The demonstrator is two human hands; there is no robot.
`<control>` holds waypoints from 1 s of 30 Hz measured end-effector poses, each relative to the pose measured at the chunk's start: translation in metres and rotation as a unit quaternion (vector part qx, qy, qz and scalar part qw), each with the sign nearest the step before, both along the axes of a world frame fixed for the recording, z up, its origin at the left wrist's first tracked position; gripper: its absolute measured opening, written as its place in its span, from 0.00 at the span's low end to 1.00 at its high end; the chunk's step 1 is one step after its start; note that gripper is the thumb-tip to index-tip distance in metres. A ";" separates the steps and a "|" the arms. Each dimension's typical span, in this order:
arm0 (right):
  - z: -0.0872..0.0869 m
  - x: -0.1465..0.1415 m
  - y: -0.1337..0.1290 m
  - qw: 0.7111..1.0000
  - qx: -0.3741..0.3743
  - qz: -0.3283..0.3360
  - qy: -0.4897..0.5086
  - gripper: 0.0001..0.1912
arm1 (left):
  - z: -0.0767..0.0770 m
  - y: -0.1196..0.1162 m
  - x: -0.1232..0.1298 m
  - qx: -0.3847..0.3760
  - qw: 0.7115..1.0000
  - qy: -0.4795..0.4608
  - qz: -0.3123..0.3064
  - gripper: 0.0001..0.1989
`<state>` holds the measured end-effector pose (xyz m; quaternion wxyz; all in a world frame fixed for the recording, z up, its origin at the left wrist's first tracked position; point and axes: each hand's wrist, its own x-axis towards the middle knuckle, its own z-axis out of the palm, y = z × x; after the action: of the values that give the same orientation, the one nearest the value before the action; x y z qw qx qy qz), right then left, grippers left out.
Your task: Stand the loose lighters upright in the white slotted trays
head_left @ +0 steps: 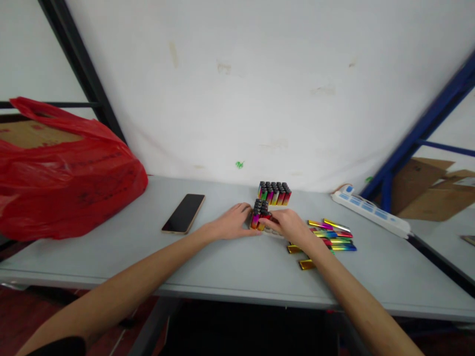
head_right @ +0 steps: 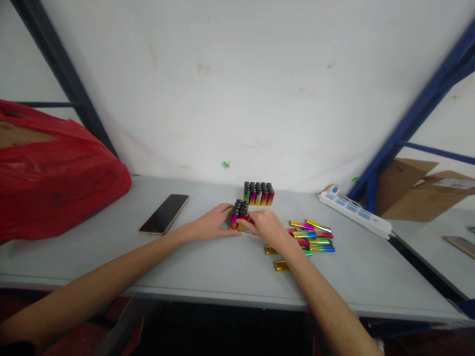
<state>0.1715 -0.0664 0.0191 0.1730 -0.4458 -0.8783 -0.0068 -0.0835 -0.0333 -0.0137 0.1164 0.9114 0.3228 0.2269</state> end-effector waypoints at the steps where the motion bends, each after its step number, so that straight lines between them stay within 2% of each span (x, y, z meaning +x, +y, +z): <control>1: 0.002 0.001 -0.001 1.000 -0.010 0.005 0.000 0.26 | 0.000 0.000 0.000 0.001 1.000 -0.001 0.000 0.37; 6: 0.014 0.003 -0.007 0.998 -0.061 0.029 -0.020 0.23 | 0.000 0.000 -0.002 0.002 1.000 0.004 0.001 0.37; 11: 0.012 -0.009 -0.007 0.995 -0.052 -0.034 -0.072 0.22 | -0.001 0.002 -0.002 0.002 1.000 0.010 0.004 0.38; 15: 0.011 -0.003 -0.003 0.997 -0.071 -0.012 -0.023 0.26 | -0.001 0.002 -0.002 0.005 1.000 0.016 0.004 0.39; 17: 0.016 0.014 -0.001 0.996 -0.085 -0.010 0.017 0.30 | -0.001 0.002 -0.002 0.002 1.000 0.021 0.004 0.40; 19: 0.024 0.043 0.002 0.992 -0.106 -0.035 0.054 0.32 | 0.000 0.003 -0.003 -0.003 1.000 0.025 0.004 0.42; 23: 0.039 0.122 0.011 0.977 -0.171 -0.102 0.081 0.26 | 0.002 0.006 -0.008 -0.014 1.000 0.024 -0.012 0.43; 26: 0.041 0.172 0.018 0.951 -0.241 -0.183 0.056 0.25 | 0.003 0.011 -0.015 -0.022 0.999 0.020 -0.037 0.43; 28: 0.036 0.188 0.020 0.936 -0.281 -0.207 0.047 0.24 | 0.004 0.015 -0.019 -0.029 0.998 0.019 -0.050 0.44; 30: 0.029 0.190 0.022 0.934 -0.289 -0.209 0.038 0.21 | 0.005 0.019 -0.022 -0.040 0.997 0.016 -0.060 0.43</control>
<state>0.3618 -0.0448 0.0485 0.0649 -0.6495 -0.7225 0.2280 -0.1059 -0.0146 -0.0091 0.1615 0.9272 0.2781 0.1920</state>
